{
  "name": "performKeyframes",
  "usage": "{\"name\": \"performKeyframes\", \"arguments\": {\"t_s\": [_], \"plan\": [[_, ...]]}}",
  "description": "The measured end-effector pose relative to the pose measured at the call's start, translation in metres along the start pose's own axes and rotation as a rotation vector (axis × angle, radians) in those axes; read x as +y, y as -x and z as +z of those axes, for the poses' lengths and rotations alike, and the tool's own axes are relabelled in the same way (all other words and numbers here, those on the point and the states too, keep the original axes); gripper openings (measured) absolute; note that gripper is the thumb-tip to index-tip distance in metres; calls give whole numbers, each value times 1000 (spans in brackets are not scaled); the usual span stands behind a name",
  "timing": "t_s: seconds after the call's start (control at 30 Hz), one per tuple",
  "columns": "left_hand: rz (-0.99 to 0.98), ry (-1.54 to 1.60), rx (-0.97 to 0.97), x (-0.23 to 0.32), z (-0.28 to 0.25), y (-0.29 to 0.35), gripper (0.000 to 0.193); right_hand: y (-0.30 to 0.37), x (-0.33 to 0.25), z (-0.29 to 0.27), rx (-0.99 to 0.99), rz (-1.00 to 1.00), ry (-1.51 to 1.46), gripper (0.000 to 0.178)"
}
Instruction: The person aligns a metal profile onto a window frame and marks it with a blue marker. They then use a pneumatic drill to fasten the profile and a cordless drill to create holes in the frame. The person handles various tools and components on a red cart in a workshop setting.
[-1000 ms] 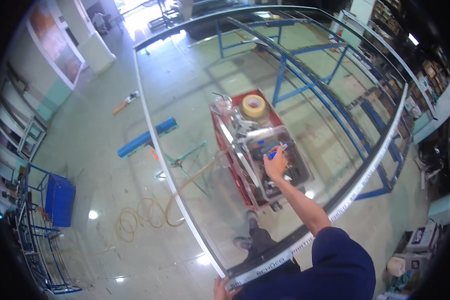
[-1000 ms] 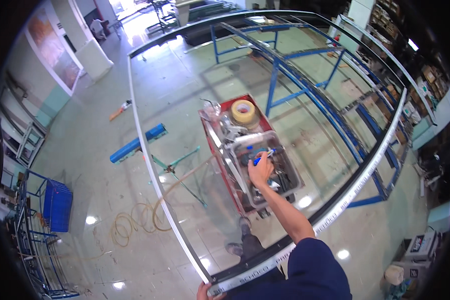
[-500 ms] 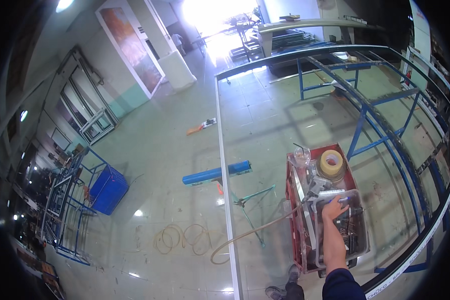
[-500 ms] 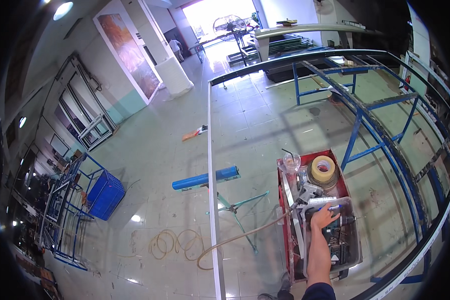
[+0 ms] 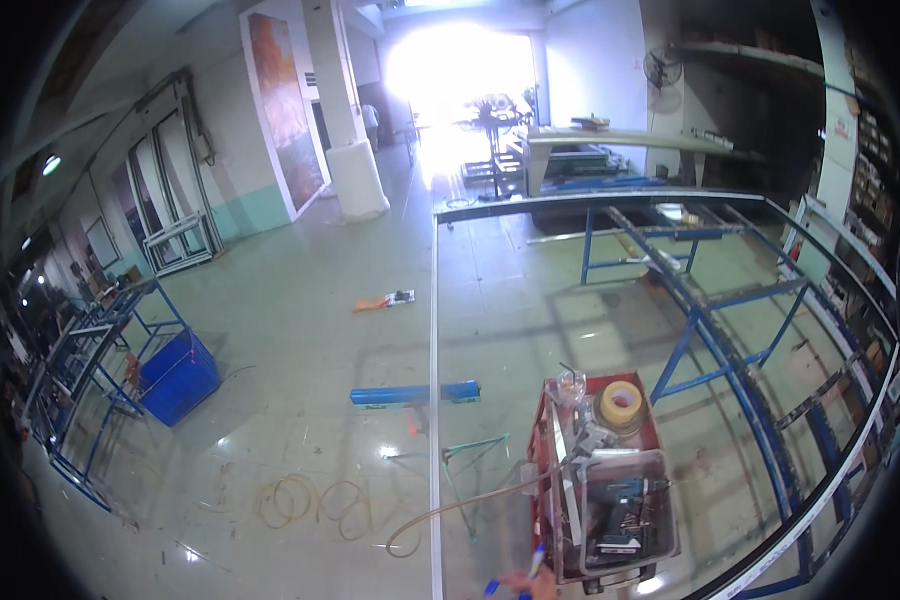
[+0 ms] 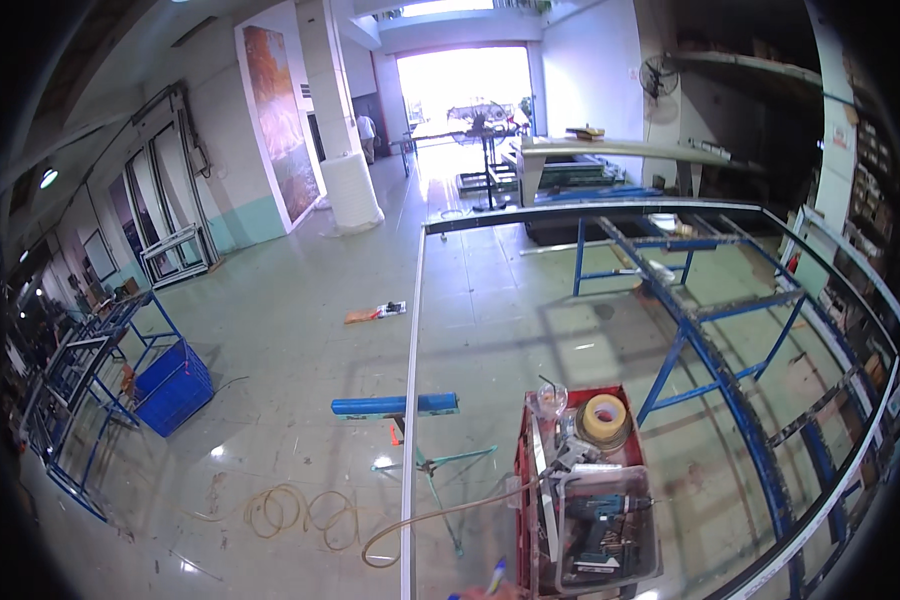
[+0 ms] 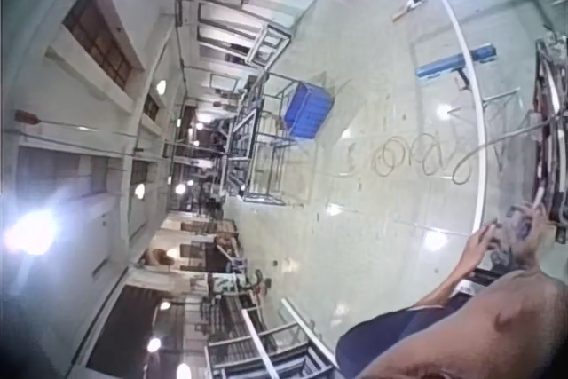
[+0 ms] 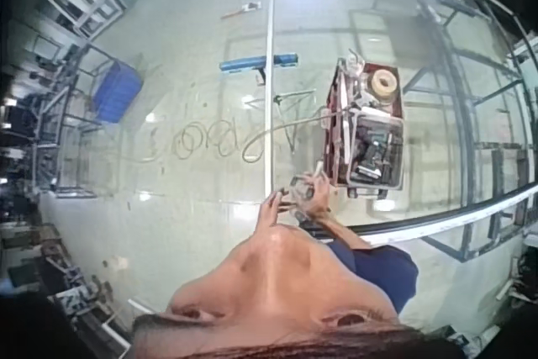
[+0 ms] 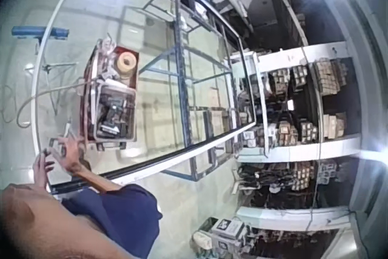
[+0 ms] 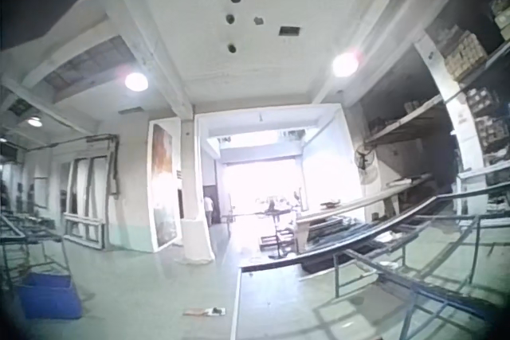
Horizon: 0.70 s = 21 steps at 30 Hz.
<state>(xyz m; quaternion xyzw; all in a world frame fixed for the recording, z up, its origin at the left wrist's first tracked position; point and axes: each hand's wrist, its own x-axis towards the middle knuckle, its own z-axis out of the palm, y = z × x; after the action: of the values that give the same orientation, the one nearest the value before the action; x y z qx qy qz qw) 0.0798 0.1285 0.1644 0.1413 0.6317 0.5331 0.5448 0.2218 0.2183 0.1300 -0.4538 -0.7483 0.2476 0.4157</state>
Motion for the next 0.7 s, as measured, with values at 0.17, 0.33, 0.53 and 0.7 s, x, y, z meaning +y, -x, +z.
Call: {"name": "performKeyframes", "arguments": {"t_s": [0.17, 0.33, 0.53, 0.7], "plan": [[14, -29, -158, -33, -38, 18, 39, 25, -69, -20, -38, -309, -121, 43], [62, 227, -80, -20, -51, 59, 33, 40, -78, -32, -591, -35, -196, 45], [101, 558, 4, 10, -76, 100, 26, 43, -156, -57, -603, 235, -866, 57], [115, 597, -57, 17, -82, 123, 25, 51, -172, -71, -686, 131, -574, 51]]}}
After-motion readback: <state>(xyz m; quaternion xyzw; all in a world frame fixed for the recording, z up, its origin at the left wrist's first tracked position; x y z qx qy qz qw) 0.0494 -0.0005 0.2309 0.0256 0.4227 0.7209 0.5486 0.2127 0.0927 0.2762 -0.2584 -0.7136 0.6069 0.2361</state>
